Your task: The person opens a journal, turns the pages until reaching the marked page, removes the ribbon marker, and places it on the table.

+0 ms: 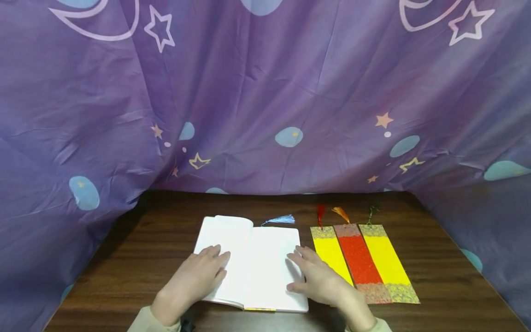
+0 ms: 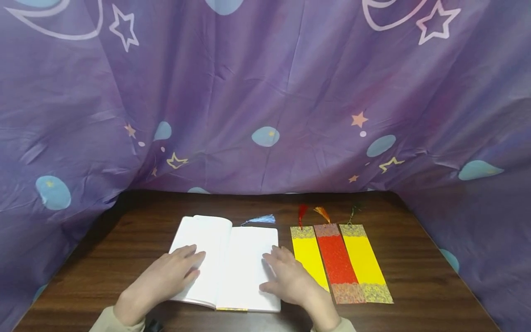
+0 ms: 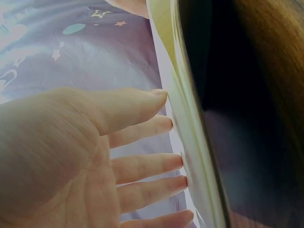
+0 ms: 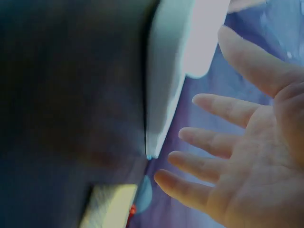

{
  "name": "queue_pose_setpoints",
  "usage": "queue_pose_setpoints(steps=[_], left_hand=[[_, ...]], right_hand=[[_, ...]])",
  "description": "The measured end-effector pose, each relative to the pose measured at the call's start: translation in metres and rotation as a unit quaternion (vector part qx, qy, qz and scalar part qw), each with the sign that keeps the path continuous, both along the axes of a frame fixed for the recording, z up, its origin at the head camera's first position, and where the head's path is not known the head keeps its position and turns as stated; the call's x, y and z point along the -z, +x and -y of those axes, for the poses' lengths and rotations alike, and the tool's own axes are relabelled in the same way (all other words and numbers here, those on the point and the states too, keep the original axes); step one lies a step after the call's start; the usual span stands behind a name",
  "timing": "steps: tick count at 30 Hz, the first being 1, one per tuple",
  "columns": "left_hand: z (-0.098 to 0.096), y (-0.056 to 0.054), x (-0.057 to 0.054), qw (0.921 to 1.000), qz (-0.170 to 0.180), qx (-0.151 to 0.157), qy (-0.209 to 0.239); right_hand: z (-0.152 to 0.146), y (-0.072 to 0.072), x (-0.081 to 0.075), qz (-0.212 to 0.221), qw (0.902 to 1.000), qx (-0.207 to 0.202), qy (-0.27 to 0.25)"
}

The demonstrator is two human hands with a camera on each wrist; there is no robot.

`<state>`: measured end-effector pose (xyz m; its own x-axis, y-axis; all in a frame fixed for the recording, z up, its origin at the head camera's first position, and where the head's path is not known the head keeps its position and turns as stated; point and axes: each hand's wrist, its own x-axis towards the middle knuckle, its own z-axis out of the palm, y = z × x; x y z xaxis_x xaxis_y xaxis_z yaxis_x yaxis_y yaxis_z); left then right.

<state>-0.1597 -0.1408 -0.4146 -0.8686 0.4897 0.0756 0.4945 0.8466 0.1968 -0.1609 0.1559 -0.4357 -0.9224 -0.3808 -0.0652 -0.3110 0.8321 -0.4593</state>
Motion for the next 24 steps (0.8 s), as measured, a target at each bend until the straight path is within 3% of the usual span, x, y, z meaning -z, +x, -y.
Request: queue_pose_setpoints(steps=[7, 15, 24], left_hand=[[0.0, 0.0, 0.0, 1.0, -0.001, -0.005, -0.005], [0.0, 0.001, 0.0, 0.9999, -0.012, 0.0, -0.005], [0.0, 0.0, 0.001, 0.9999, -0.014, 0.001, -0.007]], right_hand=[[0.015, 0.009, 0.004, 0.025, 0.9976, -0.057, 0.029], [0.021, 0.012, 0.002, 0.041, 0.9938, -0.065, 0.08], [0.017, 0.017, -0.005, 0.006, 0.9884, -0.084, 0.126]])
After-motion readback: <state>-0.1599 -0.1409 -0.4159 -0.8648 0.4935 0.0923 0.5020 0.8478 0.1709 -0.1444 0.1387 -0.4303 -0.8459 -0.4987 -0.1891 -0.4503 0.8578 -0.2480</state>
